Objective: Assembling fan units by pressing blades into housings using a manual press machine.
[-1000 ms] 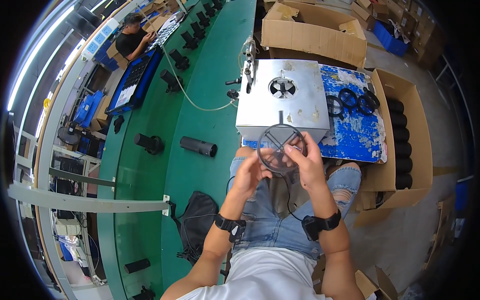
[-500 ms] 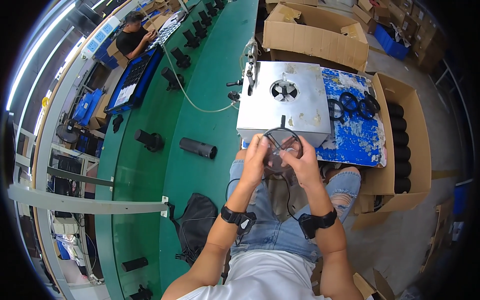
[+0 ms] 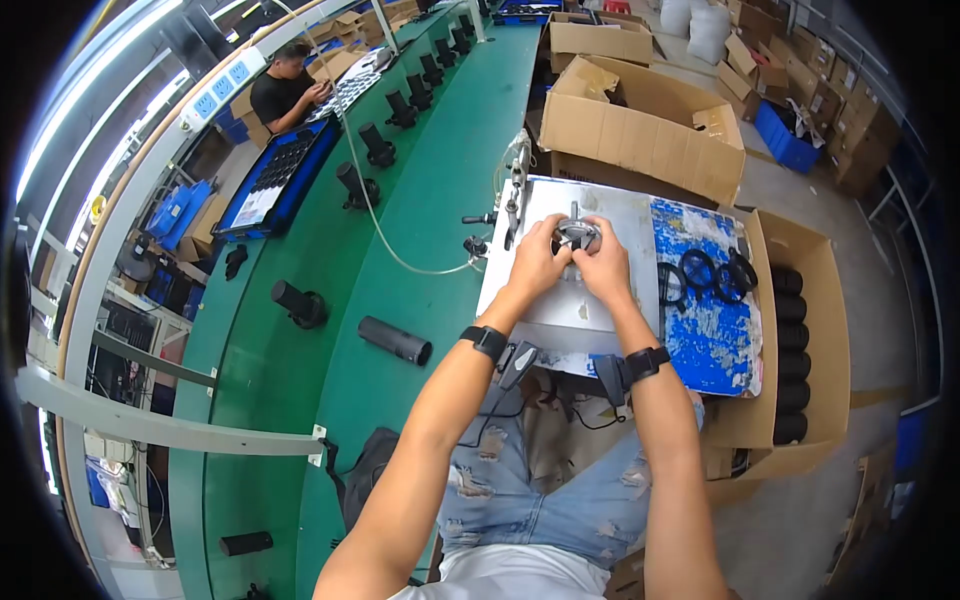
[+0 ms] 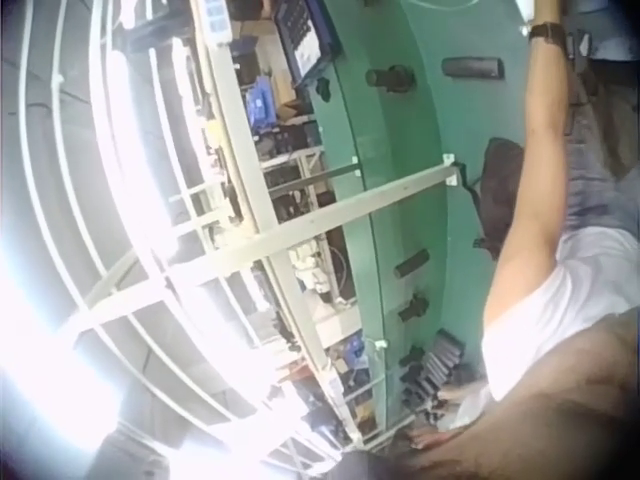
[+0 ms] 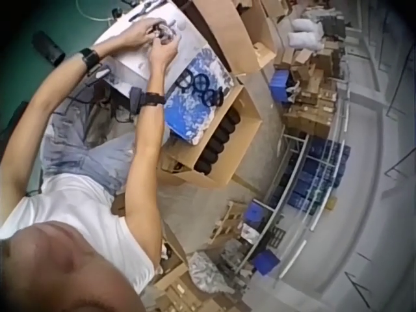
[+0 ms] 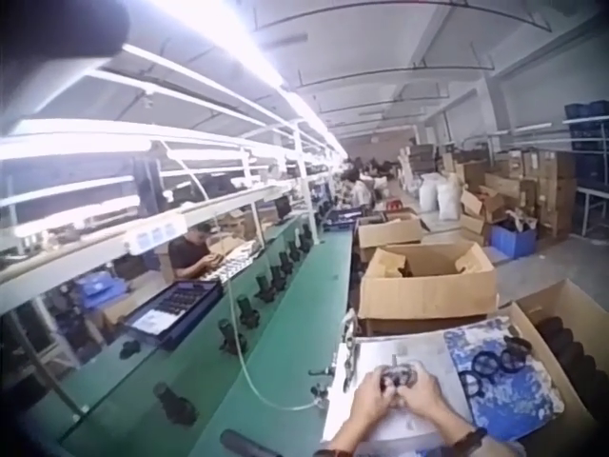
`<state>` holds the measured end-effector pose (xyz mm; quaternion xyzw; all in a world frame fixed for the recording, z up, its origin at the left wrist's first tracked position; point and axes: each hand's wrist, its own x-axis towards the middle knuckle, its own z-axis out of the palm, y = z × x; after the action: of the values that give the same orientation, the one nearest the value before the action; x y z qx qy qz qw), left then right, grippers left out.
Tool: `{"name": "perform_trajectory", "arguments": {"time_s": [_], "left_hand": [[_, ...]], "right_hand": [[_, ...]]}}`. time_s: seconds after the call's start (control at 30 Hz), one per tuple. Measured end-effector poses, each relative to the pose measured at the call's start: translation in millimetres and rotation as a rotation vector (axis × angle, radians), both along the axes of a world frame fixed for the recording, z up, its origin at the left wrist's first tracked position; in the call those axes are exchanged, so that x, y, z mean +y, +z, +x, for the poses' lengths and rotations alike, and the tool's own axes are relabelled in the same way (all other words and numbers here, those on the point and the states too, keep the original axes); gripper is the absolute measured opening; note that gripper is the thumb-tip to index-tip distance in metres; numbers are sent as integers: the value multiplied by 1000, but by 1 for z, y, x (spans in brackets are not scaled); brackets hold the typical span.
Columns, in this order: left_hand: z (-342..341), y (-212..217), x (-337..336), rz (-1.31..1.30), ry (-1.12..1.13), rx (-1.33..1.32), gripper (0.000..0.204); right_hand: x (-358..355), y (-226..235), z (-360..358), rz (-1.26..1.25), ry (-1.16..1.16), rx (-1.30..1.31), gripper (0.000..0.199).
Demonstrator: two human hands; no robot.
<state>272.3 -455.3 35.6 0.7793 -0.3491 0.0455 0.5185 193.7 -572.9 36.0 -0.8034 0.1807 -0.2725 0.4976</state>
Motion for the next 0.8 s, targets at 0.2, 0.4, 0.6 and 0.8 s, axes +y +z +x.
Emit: {"name": "perform_trajectory", "arguments": {"time_s": [0.2,0.4,0.6,0.8], "left_hand": [[32,-11,-28,291,98,-169,43],[82,-12,-31,613,-251,-119,52],[58,-28,-20,601,-154,-134,53],[19,-22,11,-28,7,-91,37]], "right_hand": [[-34,-14,20,-367,-143,148,49],[-43,-38,21,-548,-112,276,59],[-29,-10,2,-611,77,412,100],[-17,-9,3,-665,19,333,105]]}}
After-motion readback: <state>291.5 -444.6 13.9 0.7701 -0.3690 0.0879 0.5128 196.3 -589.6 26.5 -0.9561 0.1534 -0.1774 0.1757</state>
